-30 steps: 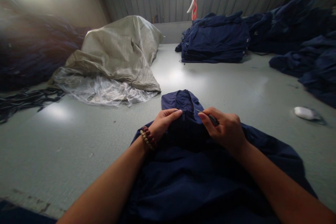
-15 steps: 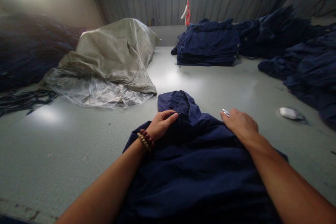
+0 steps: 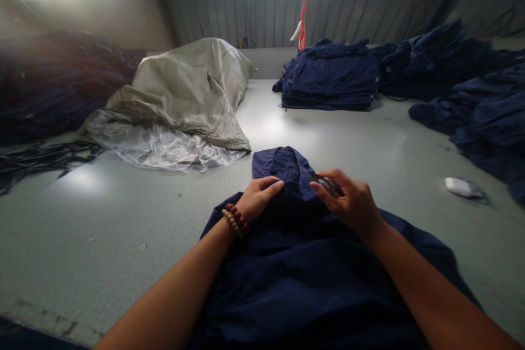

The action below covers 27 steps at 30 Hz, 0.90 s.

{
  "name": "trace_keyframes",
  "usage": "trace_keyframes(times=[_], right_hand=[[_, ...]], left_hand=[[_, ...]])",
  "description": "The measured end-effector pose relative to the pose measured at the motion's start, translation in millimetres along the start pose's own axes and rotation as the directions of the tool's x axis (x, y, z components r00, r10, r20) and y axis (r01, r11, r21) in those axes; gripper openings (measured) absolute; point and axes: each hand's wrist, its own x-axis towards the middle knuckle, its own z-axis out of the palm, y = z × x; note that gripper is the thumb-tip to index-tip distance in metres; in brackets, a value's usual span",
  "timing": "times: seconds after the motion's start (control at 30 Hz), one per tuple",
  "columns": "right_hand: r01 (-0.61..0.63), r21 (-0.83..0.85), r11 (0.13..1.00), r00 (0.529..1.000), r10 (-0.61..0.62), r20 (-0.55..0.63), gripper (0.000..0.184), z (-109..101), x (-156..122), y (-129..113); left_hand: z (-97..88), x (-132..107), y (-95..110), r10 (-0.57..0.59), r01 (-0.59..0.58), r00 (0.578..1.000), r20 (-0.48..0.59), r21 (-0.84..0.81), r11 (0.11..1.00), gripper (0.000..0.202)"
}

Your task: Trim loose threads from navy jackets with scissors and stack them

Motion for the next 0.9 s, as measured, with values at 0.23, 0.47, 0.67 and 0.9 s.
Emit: trace_keyframes(times=[0.23,0.47,0.67,0.9], right_hand=[[0.218,0.103,0.971,0.975,-0.220,0.012,0.022,7,-1,-21],[0.276,0.097,0.956,0.961,-0.277,0.004,0.020,6,0,-19],[0.303,0.103,0.947,0.953,-0.304,-0.002,0.020,6,-1,-19],[0.248,0.126,0.961,0.969,-0.245,-0.042,0.015,2,0,-24]], left_hand=[[0.4,-2,3,0.032,-0.032,0.999,0.022,0.009,0.999,0.047],[1.1,-3,6,0.052,-0.054,0.998,0.048,0.039,0.998,0.046],[1.1,-3,5,0.065,-0.069,0.996,0.054,0.070,0.995,0.045],[1.9,-4,7,0.050,-0.053,0.997,0.052,0.052,0.997,0.045]])
